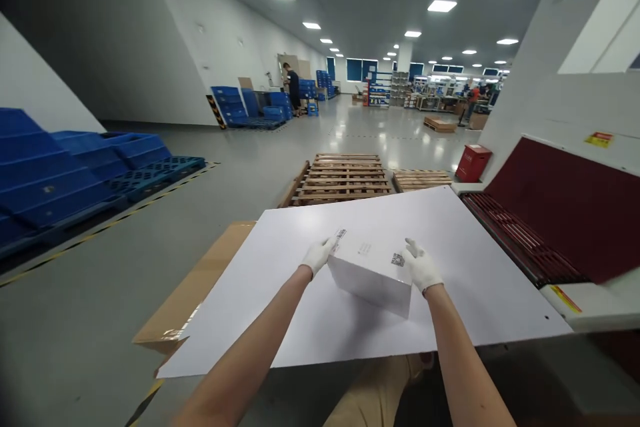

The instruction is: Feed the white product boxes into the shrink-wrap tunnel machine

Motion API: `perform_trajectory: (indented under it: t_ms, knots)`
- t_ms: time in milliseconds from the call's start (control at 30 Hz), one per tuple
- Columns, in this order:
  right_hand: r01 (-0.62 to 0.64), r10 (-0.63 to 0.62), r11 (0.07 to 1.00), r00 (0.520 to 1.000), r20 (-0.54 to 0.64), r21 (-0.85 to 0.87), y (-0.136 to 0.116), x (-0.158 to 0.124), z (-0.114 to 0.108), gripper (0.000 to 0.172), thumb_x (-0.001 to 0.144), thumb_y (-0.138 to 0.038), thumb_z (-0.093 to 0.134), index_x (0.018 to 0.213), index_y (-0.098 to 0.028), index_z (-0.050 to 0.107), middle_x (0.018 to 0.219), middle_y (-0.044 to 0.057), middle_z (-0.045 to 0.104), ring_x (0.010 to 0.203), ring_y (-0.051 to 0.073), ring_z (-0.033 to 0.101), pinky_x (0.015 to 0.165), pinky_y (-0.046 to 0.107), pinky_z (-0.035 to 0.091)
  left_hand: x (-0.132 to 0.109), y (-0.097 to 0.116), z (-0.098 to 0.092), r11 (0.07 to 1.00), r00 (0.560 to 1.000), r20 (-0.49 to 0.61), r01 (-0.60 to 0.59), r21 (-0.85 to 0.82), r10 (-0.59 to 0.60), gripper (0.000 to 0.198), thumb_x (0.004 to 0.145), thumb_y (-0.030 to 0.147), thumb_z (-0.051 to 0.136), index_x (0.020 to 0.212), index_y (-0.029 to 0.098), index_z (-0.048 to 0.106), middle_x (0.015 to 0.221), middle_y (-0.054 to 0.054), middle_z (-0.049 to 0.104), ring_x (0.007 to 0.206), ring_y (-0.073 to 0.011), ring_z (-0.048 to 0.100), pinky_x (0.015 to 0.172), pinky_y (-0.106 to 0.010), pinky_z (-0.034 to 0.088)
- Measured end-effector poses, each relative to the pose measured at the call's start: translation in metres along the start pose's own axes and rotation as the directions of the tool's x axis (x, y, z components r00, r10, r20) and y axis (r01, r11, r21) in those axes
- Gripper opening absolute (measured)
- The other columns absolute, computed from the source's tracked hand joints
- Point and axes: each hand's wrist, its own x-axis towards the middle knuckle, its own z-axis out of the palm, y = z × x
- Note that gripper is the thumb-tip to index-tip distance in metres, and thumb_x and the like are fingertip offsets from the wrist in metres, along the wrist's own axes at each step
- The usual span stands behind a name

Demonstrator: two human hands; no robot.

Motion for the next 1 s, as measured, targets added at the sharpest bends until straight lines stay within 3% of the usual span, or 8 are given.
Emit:
perform_trajectory:
  t_ms: [167, 267, 367, 500, 633, 767, 867, 1000]
  knots:
    - [-0.02, 0.018, 1.0, 0.994, 0.106, 0.016, 0.012, 0.003, -0.006, 0.059, 0.08, -0.046, 0.062, 0.131, -0.017, 0.069, 0.132, 0.016, 0.074, 0.13, 0.033, 0.066, 0.118, 0.048, 0.047, -0.013, 0.02, 0.016, 0.967, 0.988, -0.059, -0.127, 0.221, 0.143, 0.064, 0.076, 0.061, 0.079, 0.124, 0.019, 0.072, 0.134, -0.019, 0.072, 0.129, -0.0399, 0.06, 0.112, -0.047, 0.043]
    - [-0.041, 0.036, 0.999, 0.992, 0.121, 0.036, 0.021, -0.001, -0.005, 0.066, 0.082, -0.05, 0.061, 0.138, -0.017, 0.064, 0.139, 0.015, 0.07, 0.134, 0.032, 0.063, 0.123, 0.049, 0.042, -0.025, 0.031, 0.027, 0.868, 0.982, -0.077, -0.114, 0.484, 0.172, 0.083, 0.071, 0.072, 0.077, 0.132, 0.016, 0.064, 0.136, -0.023, 0.068, 0.129, -0.0432, 0.059, 0.109, -0.047, 0.043]
    - [-0.051, 0.048, 0.998, 0.992, 0.115, 0.029, 0.025, -0.001, -0.002, 0.064, 0.084, -0.051, 0.059, 0.139, -0.018, 0.064, 0.142, 0.014, 0.069, 0.135, 0.03, 0.062, 0.124, 0.049, 0.04, -0.029, 0.034, 0.031, 0.849, 0.985, -0.083, -0.089, 0.52, 0.154, 0.088, 0.071, 0.071, 0.076, 0.137, 0.015, 0.06, 0.141, -0.023, 0.066, 0.132, -0.0426, 0.058, 0.109, -0.045, 0.043]
    - [-0.037, 0.034, 0.999, 0.995, 0.089, 0.039, 0.025, -0.001, -0.002, 0.062, 0.083, -0.05, 0.061, 0.136, -0.018, 0.066, 0.136, 0.015, 0.072, 0.135, 0.033, 0.062, 0.124, 0.055, 0.038, -0.021, 0.024, 0.021, 0.965, 0.99, -0.096, -0.079, 0.25, 0.105, 0.084, 0.062, 0.067, 0.087, 0.127, 0.016, 0.069, 0.135, -0.022, 0.07, 0.129, -0.0423, 0.059, 0.109, -0.045, 0.043]
    - [0.003, -0.006, 0.999, 0.999, 0.052, 0.052, 0.027, 0.0, -0.001, 0.057, 0.082, -0.048, 0.063, 0.131, -0.018, 0.07, 0.135, 0.014, 0.073, 0.131, 0.034, 0.064, 0.12, 0.055, 0.043, -0.001, 0.001, 0.007, 0.995, 1.0, -0.02, 0.013, -0.096, -0.015, 0.051, 0.086, 0.063, 0.065, 0.101, 0.016, 0.079, 0.095, -0.011, 0.08, 0.091, -0.0277, 0.072, 0.088, -0.038, 0.053]
    - [0.137, -0.129, 0.958, 0.99, 0.047, -0.252, 0.021, 0.002, -0.003, 0.056, 0.092, -0.044, 0.047, 0.134, -0.012, 0.067, 0.129, 0.02, 0.074, 0.12, 0.033, 0.069, 0.107, 0.052, 0.052, 0.012, -0.024, 0.006, 0.968, 0.996, -0.034, 0.076, -0.238, -0.086, 0.047, 0.083, 0.057, 0.068, 0.093, 0.013, 0.081, 0.089, -0.01, 0.079, 0.085, -0.0251, 0.072, 0.077, -0.034, 0.053]
    - [0.174, -0.173, 0.883, 0.984, 0.043, -0.435, 0.005, 0.003, -0.003, 0.056, 0.092, -0.043, 0.047, 0.127, -0.006, 0.071, 0.132, 0.027, 0.069, 0.129, 0.04, 0.061, 0.114, 0.059, 0.043, 0.017, -0.035, 0.01, 0.946, 0.994, -0.048, 0.082, -0.314, -0.102, 0.049, 0.079, 0.056, 0.073, 0.099, 0.013, 0.081, 0.098, -0.012, 0.08, 0.092, -0.0256, 0.072, 0.081, -0.033, 0.053]
    - [0.367, -0.21, 0.735, 0.923, 0.322, -0.57, -0.029, 0.005, 0.02, 0.063, 0.075, -0.05, 0.075, 0.13, -0.018, 0.072, 0.135, 0.019, 0.067, 0.132, 0.042, 0.055, 0.121, 0.056, 0.031, 0.018, -0.041, 0.01, 0.927, 0.994, -0.031, 0.091, -0.363, -0.11, 0.055, 0.078, 0.055, 0.076, 0.111, 0.012, 0.078, 0.109, -0.014, 0.079, 0.104, -0.0276, 0.071, 0.091, -0.035, 0.053]
